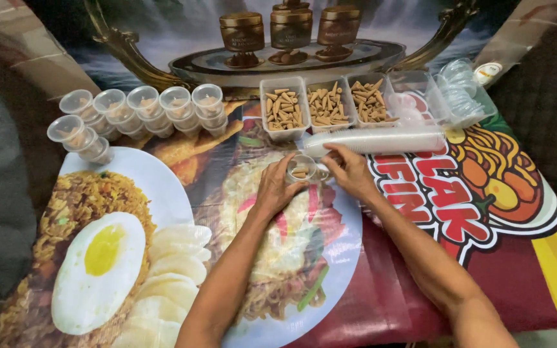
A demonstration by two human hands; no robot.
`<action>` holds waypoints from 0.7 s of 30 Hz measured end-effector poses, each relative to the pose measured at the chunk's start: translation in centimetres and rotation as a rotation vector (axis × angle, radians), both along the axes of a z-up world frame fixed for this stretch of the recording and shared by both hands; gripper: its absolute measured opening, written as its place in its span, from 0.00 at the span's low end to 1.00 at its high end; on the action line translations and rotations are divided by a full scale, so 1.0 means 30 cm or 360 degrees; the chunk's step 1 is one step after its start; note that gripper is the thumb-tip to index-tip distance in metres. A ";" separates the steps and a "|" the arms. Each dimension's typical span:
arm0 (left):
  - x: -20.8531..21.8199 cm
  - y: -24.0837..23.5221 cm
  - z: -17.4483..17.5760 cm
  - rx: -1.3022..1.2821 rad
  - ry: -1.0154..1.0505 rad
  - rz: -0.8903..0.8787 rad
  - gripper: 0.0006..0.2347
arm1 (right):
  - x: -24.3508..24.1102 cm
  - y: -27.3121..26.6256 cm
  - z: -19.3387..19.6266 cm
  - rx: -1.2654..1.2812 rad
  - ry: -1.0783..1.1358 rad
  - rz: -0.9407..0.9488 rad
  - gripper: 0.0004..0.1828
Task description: Packaging incense sticks by placing them into small plastic cups and then into plastic bags.
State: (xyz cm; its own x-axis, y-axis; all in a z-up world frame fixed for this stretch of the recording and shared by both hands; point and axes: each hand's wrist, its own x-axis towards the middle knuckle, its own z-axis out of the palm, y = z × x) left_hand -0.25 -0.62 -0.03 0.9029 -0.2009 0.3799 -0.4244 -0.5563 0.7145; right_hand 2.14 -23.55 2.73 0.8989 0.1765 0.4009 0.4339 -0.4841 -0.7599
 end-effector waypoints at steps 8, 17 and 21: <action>0.032 0.012 -0.063 0.0097 -0.0073 0.0205 0.38 | 0.486 -0.107 0.126 -0.1010 -0.0506 -0.0242 0.09; 0.030 0.018 -0.052 0.0091 -0.0091 0.0285 0.38 | 0.683 -0.039 0.047 -0.1484 -0.0303 -0.0199 0.11; 0.033 0.018 -0.052 0.0083 -0.0090 0.0290 0.38 | 0.720 -0.018 -0.013 -0.1432 -0.0104 -0.0212 0.13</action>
State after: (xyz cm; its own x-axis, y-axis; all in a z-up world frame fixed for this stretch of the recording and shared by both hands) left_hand 0.75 -0.07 -1.59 0.9036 -0.0568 0.4246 -0.3522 -0.6630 0.6606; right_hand 23.74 -24.08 2.34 0.9146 0.3437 0.2130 0.3609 -0.9314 -0.0470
